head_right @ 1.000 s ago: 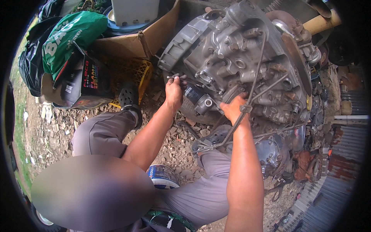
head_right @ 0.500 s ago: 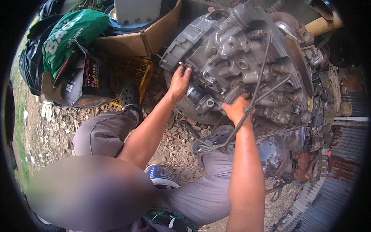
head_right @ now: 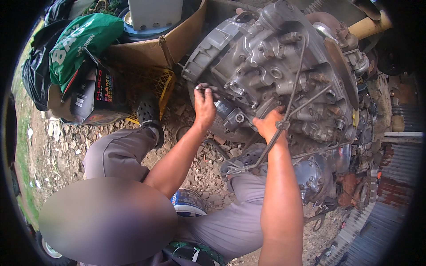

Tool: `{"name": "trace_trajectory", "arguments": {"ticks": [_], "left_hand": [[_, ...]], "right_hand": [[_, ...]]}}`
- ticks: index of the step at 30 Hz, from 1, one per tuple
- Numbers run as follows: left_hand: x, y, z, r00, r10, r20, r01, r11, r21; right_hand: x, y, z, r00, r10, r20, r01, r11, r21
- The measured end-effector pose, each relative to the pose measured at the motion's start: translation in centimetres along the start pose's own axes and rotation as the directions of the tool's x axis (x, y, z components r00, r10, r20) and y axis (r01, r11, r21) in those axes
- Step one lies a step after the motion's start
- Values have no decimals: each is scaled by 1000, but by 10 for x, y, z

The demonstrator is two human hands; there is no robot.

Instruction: The person is sitting on the ground working on a disassembled car engine. They use a wrench to tighten bolts on the starter motor attached to the engine block.

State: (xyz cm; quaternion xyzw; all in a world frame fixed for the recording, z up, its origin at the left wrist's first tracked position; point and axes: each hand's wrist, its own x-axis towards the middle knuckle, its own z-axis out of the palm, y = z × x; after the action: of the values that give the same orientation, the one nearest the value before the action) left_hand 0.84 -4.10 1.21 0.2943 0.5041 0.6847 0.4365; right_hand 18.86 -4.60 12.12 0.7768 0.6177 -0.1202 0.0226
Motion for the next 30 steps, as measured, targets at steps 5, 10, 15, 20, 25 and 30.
{"name": "trace_trajectory", "arguments": {"ticks": [5,10,15,20,25,30], "left_hand": [[13,-11,-3,983,-176,46,182,941,-287],[16,-14,-1,977,-205,63,214,952,-220],[11,1,2,981,-25,192,-5,988,154],[-27,17,10,731,330,598,-583,756,296],[-56,-9,0,531,312,788,-785,530,319],[-64,-35,-12,714,374,591,-652,664,367]], "right_hand": [[6,9,13,994,-45,-99,42,998,-35],[3,6,11,993,-31,-110,28,999,-27],[3,6,9,995,-30,-98,27,999,-38],[-3,0,-1,997,-27,-71,27,1000,6],[-2,-3,-4,1000,6,26,-5,999,-37],[-5,-8,-8,999,21,37,-20,999,-30]]}}
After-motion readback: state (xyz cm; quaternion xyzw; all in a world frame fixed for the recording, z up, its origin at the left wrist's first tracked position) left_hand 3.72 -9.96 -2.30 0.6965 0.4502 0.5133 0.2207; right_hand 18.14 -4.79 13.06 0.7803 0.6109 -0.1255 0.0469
